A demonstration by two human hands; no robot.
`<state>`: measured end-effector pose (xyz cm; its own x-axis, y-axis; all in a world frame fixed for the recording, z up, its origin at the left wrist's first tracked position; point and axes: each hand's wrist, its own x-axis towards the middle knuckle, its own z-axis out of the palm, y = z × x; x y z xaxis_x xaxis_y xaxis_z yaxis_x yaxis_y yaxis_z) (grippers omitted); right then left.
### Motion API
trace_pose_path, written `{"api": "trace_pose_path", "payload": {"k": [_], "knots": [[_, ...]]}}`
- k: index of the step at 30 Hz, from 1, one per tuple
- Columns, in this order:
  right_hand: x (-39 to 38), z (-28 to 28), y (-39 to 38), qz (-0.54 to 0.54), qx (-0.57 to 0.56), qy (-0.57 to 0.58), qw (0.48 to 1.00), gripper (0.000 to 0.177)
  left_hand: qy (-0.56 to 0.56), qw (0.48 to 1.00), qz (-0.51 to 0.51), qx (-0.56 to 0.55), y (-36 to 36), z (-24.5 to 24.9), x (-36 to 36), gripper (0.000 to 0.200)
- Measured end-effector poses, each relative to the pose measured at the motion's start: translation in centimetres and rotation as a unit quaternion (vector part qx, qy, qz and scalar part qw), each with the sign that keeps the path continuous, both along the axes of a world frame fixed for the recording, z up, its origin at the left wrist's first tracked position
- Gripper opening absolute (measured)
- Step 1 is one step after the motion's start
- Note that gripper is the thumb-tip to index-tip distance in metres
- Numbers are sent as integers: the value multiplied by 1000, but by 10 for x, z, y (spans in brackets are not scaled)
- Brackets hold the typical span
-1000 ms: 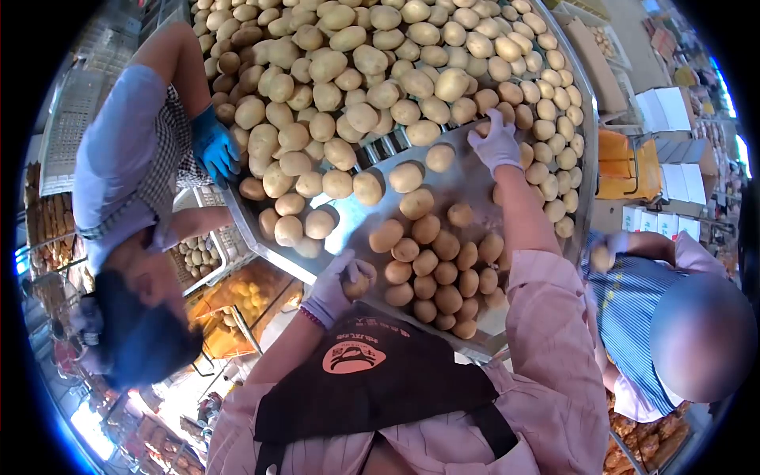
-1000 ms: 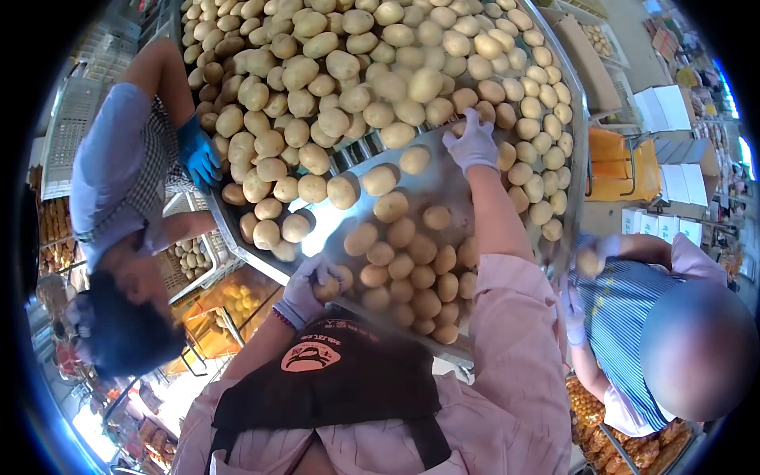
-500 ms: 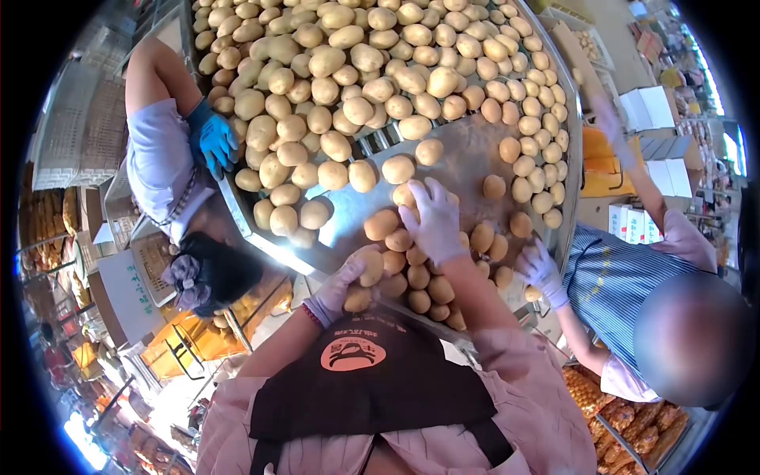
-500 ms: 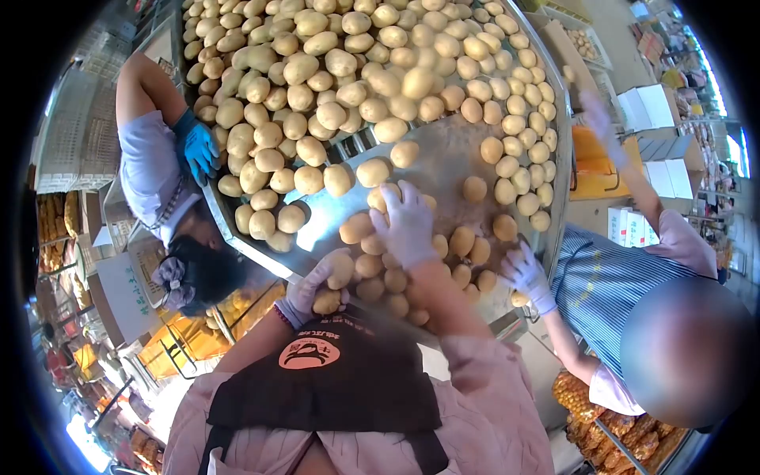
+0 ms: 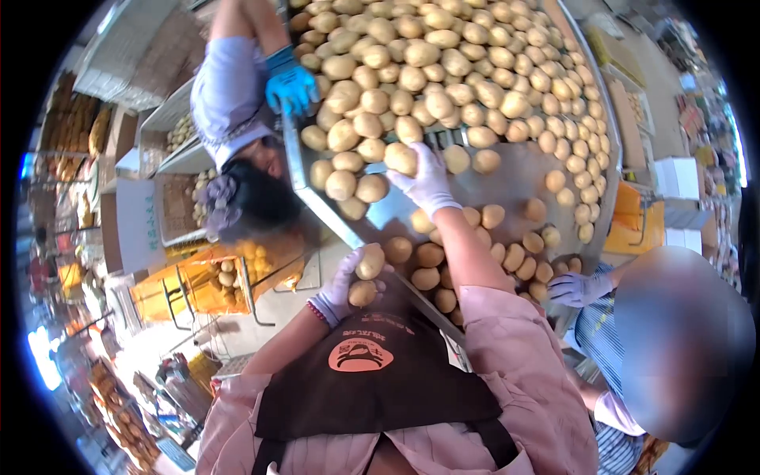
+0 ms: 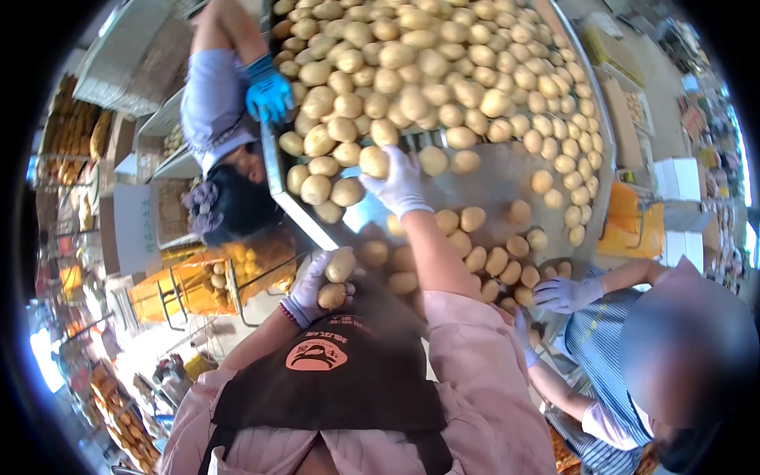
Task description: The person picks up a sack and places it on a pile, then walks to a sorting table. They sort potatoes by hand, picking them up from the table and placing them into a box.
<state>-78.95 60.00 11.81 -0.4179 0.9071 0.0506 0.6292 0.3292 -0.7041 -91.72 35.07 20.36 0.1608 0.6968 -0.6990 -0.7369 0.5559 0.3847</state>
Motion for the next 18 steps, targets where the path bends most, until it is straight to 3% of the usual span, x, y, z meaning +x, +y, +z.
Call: {"api": "trace_pose_path", "payload": {"k": [2, 4, 5, 7, 8, 9, 10, 11, 12, 13, 15, 18], "knots": [[9, -5, -2, 26, 50, 68, 996, 81, -41, 999, 25, -23, -21, -20, -2, 72], [13, -9, 11, 19, -41, 143, 989, 74, -60, 998, 27, -24, -38, -33, -8, 68], [14, 2, 14, -23, -184, 207, 961, 66, -70, 997, 30, -25, -48, -35, -10, 66], [15, 28, 18, -185, -423, 347, 816, 50, -89, 992, 83, -14, -66, -31, -17, 64], [24, 11, 21, -189, -443, 394, 783, 49, -97, 989, 108, -8, -74, -28, -23, 62], [31, 12, 11, -142, -480, 455, 737, 49, -112, 983, 147, 2, -83, -21, -28, 63], [28, 31, -8, -136, -575, 505, 629, 50, -147, 969, 198, -5, -94, -21, -36, 63], [5, 84, -49, -127, -582, 483, 642, 55, -182, 952, 246, -12, -109, -24, -44, 63], [-3, 86, -74, -19, -642, 489, 590, 64, -217, 931, 294, -17, -125, -27, -53, 63], [-25, 95, -103, 61, -631, 462, 621, 74, -230, 905, 355, -39, -146, -30, -65, 61], [-78, 120, -160, 151, -636, 398, 643, 77, -214, 867, 449, -13, -185, -26, -91, 62], [-180, 110, -244, 229, -683, 375, 584, 71, -130, 816, 564, 6, -237, -26, -143, 68]]}}
